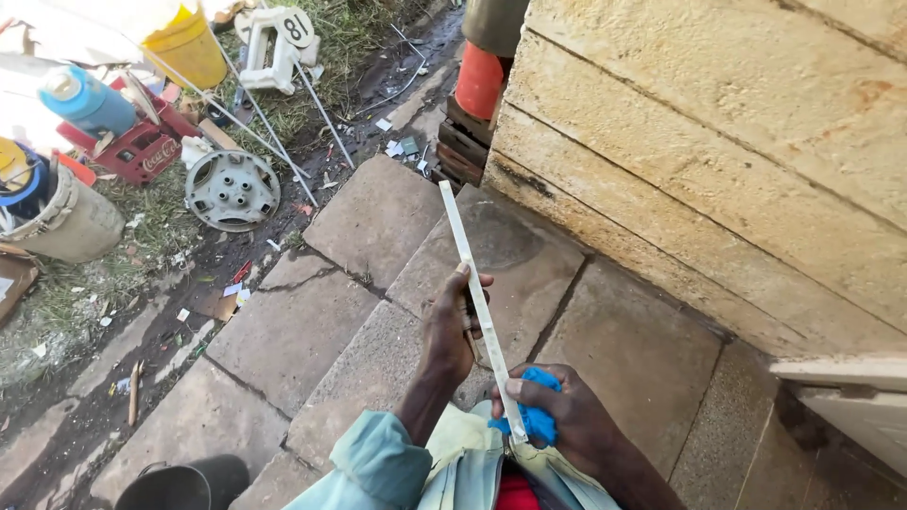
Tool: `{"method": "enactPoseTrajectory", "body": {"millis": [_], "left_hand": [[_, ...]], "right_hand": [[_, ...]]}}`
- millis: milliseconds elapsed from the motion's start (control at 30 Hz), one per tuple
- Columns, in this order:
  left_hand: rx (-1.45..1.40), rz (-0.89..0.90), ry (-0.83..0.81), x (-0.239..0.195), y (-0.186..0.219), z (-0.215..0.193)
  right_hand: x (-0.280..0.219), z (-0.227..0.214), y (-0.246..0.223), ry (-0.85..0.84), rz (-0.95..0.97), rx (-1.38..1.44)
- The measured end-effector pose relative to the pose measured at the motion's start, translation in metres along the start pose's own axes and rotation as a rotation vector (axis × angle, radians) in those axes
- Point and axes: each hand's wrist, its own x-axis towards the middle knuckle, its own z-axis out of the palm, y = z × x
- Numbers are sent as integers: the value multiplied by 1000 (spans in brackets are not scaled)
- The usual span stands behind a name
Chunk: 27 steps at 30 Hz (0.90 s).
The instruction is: Using a tape measure to determine the height of an exterior wall section.
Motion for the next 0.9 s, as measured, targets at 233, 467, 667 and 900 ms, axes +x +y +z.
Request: {"method": "enactPoseTrajectory", "body": {"millis": [233, 467, 667, 900], "left_hand": [[-135, -9, -157, 9, -6, -13], [-102, 5, -81, 6, 6, -11], [6, 148, -81, 10, 15, -12], [-106, 149, -223, 35, 9, -20]], "right_hand": [[-3, 2, 9, -47, 27, 61], [-7, 6, 2, 193, -214, -674], [-4, 4, 9, 216, -316, -705], [-3, -17, -11, 286, -164, 25]]}}
